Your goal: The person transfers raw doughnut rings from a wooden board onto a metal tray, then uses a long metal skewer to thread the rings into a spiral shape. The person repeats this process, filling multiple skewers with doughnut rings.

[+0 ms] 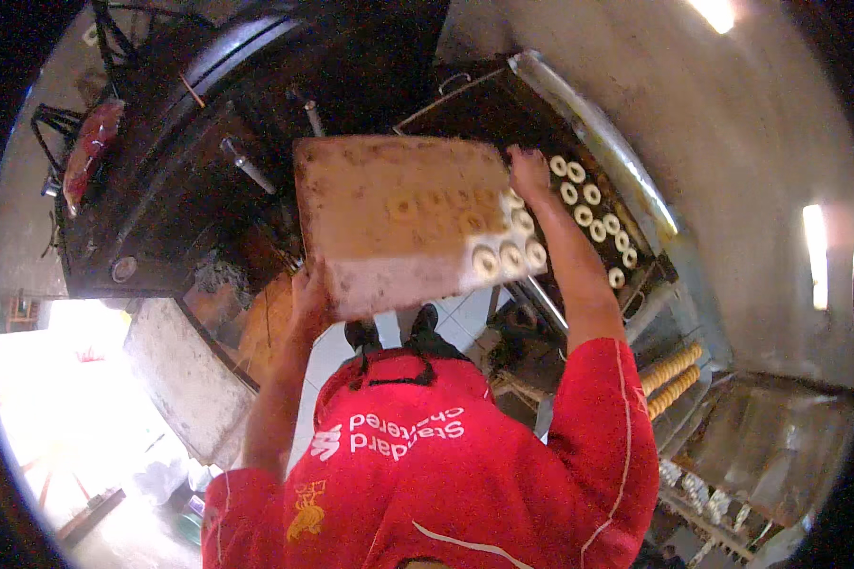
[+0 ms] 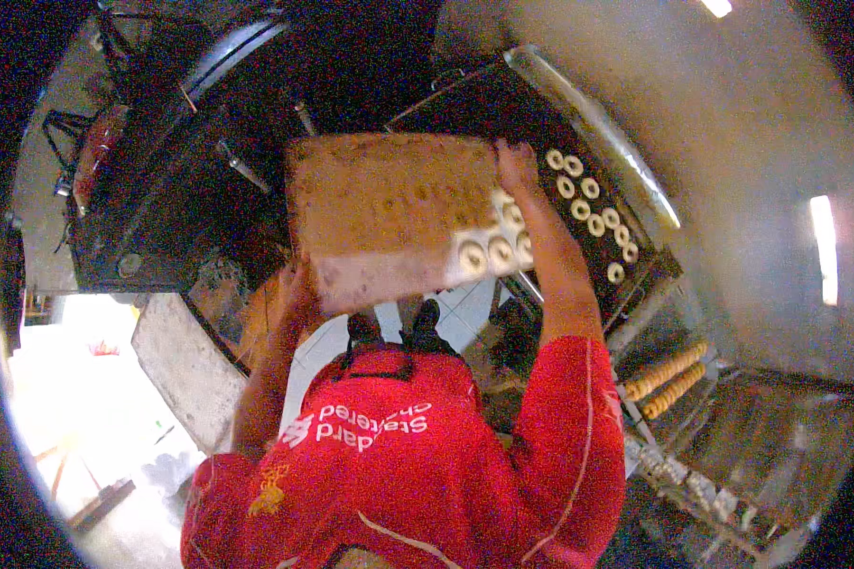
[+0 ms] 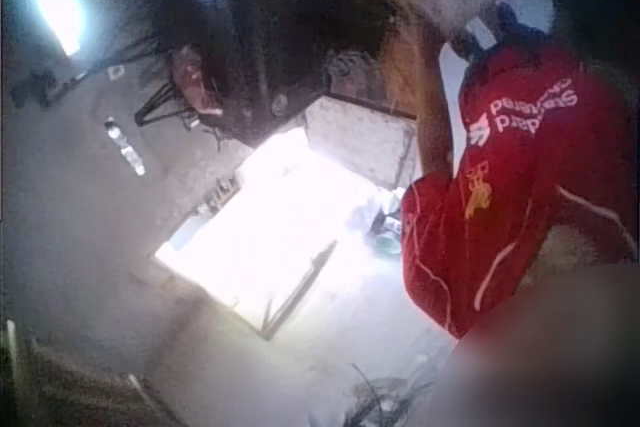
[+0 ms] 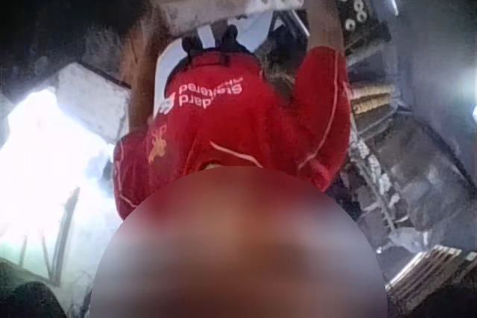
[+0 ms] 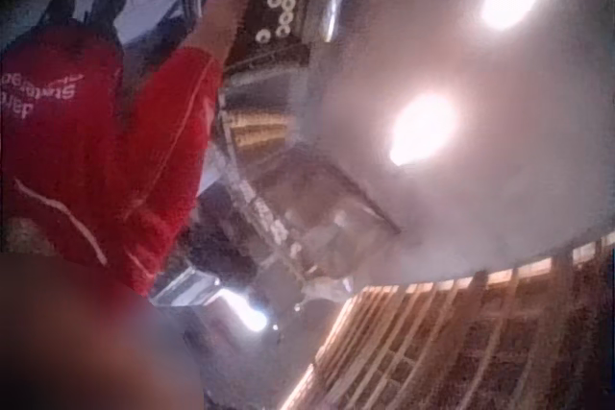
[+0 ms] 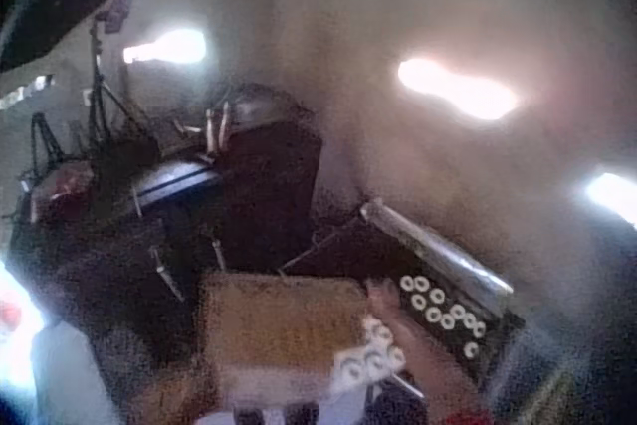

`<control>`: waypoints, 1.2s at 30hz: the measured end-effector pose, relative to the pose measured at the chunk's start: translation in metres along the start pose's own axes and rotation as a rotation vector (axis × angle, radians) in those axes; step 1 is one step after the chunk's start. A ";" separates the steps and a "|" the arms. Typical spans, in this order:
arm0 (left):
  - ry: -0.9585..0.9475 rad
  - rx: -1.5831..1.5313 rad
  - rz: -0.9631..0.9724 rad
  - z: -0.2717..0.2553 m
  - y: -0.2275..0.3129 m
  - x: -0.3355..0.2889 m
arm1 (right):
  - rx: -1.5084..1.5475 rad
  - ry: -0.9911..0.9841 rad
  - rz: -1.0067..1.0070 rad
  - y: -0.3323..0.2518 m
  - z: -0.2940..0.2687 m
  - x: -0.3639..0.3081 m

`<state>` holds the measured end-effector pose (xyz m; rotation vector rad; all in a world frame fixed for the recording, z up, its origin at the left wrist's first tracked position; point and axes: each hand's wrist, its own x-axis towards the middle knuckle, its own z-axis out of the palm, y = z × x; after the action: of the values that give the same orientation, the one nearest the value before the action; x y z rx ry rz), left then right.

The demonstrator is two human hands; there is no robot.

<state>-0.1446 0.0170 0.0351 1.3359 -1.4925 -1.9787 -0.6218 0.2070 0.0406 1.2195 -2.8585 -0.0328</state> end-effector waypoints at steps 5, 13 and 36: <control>-0.049 -0.017 0.022 0.001 -0.011 0.057 | 0.358 0.271 -0.234 -0.033 -0.083 -0.043; -0.033 0.137 0.153 -0.029 -0.057 0.072 | 0.474 0.386 -0.146 -0.018 -0.089 -0.119; 0.202 0.262 0.141 -0.053 -0.081 -0.027 | 0.311 -0.121 -0.297 0.065 0.020 -0.063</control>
<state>-0.0662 0.0381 -0.0236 1.4388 -1.7373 -1.5541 -0.6265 0.2975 0.0212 1.7483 -2.8283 0.3549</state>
